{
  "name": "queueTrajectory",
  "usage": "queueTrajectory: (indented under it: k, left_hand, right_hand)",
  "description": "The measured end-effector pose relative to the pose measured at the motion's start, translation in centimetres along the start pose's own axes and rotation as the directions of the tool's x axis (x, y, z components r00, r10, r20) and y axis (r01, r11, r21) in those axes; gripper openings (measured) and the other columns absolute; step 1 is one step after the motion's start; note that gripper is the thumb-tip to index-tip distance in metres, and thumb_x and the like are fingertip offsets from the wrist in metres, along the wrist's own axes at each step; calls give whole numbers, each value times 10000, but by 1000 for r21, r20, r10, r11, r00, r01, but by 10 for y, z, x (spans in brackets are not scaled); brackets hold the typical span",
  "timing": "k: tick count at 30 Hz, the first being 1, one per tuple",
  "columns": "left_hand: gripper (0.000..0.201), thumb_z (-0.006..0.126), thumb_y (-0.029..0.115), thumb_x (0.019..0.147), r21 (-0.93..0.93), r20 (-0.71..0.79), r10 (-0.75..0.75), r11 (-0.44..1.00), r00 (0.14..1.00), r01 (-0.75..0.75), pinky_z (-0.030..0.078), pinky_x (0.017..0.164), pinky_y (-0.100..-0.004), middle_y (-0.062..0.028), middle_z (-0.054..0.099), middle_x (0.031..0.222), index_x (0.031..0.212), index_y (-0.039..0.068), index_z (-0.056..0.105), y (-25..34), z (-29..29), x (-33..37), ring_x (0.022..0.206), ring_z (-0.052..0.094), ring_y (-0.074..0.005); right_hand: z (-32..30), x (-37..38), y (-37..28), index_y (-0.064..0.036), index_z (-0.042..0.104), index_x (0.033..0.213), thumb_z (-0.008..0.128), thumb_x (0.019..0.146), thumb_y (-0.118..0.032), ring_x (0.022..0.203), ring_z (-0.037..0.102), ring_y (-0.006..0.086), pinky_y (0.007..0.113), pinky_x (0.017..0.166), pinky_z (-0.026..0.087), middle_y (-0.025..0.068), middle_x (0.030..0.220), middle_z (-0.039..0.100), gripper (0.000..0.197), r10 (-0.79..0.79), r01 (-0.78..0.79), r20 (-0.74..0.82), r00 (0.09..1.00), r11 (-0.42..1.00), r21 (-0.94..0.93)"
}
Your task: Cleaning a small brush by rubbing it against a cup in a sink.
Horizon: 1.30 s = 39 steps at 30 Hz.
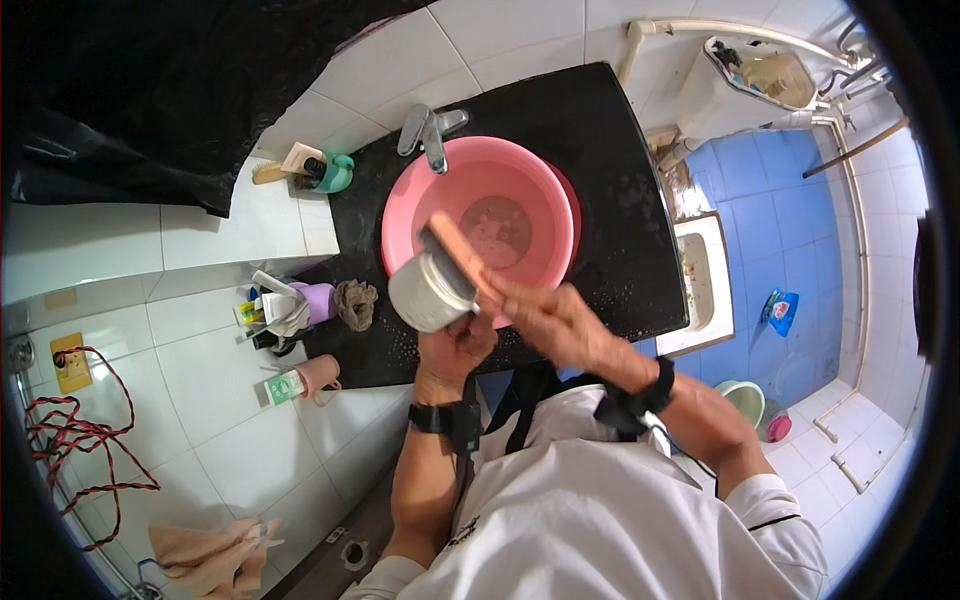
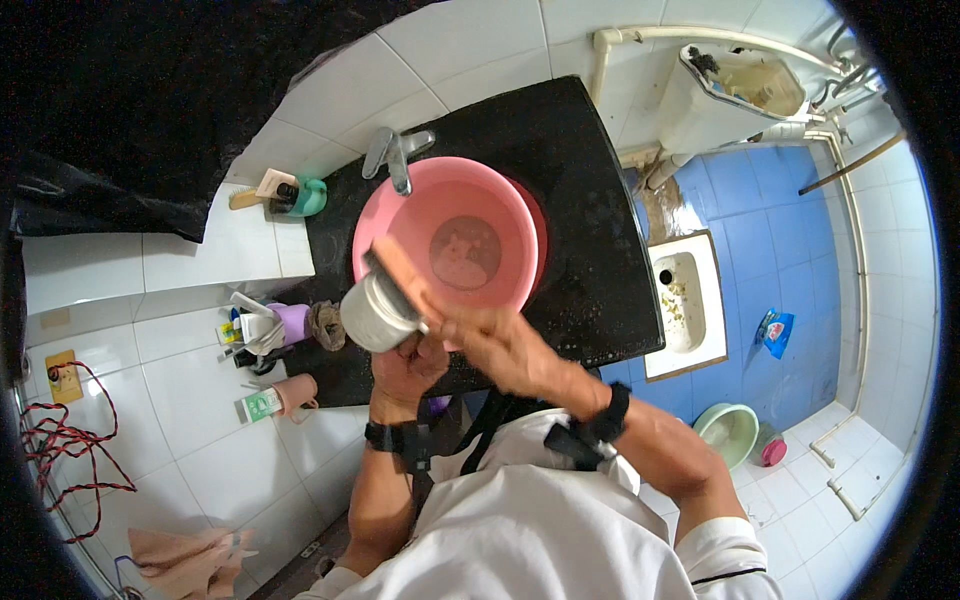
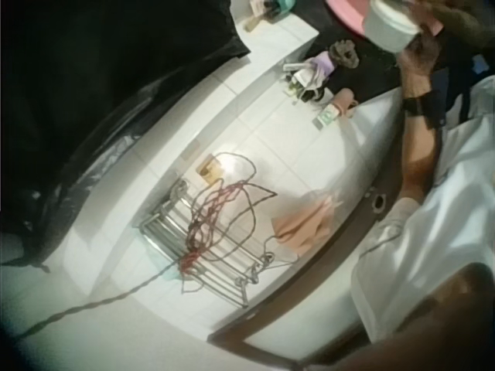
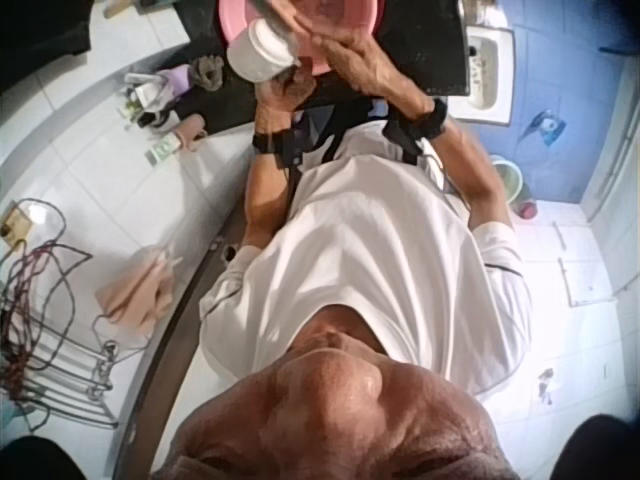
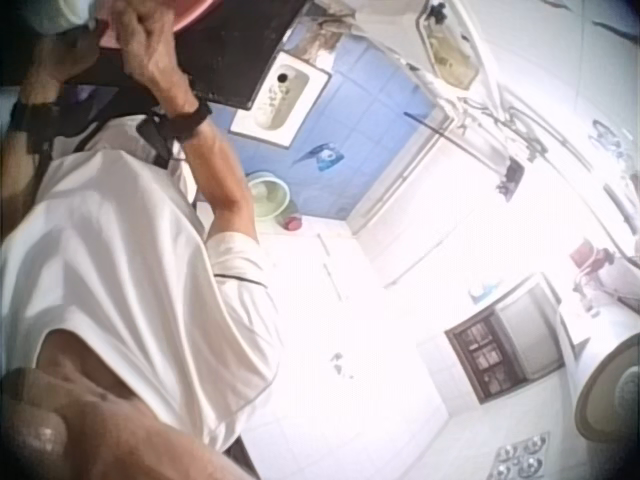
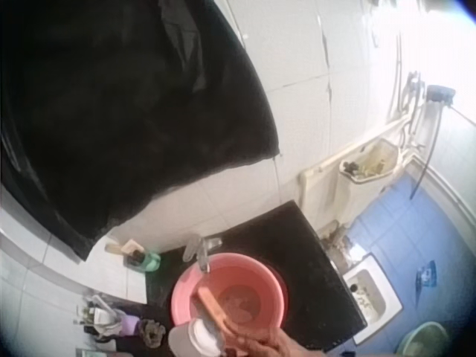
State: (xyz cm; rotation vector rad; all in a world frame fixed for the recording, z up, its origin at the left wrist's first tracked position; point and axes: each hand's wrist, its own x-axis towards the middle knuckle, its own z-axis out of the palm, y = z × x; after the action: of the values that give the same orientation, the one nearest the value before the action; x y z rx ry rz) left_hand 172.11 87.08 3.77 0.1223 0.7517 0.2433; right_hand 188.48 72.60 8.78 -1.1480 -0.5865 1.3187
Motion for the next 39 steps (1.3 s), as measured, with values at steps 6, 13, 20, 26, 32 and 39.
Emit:
queueTrajectory:
  k: [6,13,20,26,32,39]
  left_hand:
    - [419,535,479,1003,-25,69,-85,996,994,87,284,384,-221,-106,534,660,771,130,534,4,4,0,458,391,-144]
    - [459,525,407,1009,120,209,-13,993,978,-12,272,453,-241,-131,629,779,642,148,433,21,-15,15,445,310,-90]
    - [508,506,472,1016,126,138,-113,987,984,95,272,404,-238,-163,589,733,630,148,438,-12,6,9,417,333,-104]
    - [454,489,409,1025,-47,269,6,999,963,7,250,406,-245,-21,506,627,642,170,440,15,-16,26,408,282,-92]
    - [543,484,495,1020,121,89,-149,983,985,138,230,368,-222,-106,489,654,615,159,350,-12,2,7,402,227,-94]
    - [514,494,470,992,117,246,-120,989,962,93,234,407,-248,-77,454,620,614,133,405,21,-2,21,419,263,-115]
  right_hand:
    - [-3,1,-7,20,515,1469,532,1079,-208,760,519,76,271,706,496,28,862,608,452,-124,119,-48,991,988,-97]
    - [7,-5,-4,-36,506,1500,507,1101,-238,683,418,29,207,596,383,-70,785,478,447,-25,23,50,998,999,47]
    - [-12,30,-8,-12,526,1476,502,1094,-241,648,461,29,212,551,395,-36,732,544,446,-29,19,-130,991,997,-79]
    - [7,-6,21,-61,505,1510,505,1094,-249,577,431,20,212,497,349,-82,710,473,457,13,-13,-1,1000,994,112]
    - [-24,25,31,-110,496,1523,459,1103,-286,449,418,28,222,392,354,-75,598,445,457,184,-182,-112,977,983,24]
    - [-15,4,44,-185,520,1513,463,1107,-281,442,331,32,204,361,290,-73,631,388,421,351,-316,22,936,811,493]
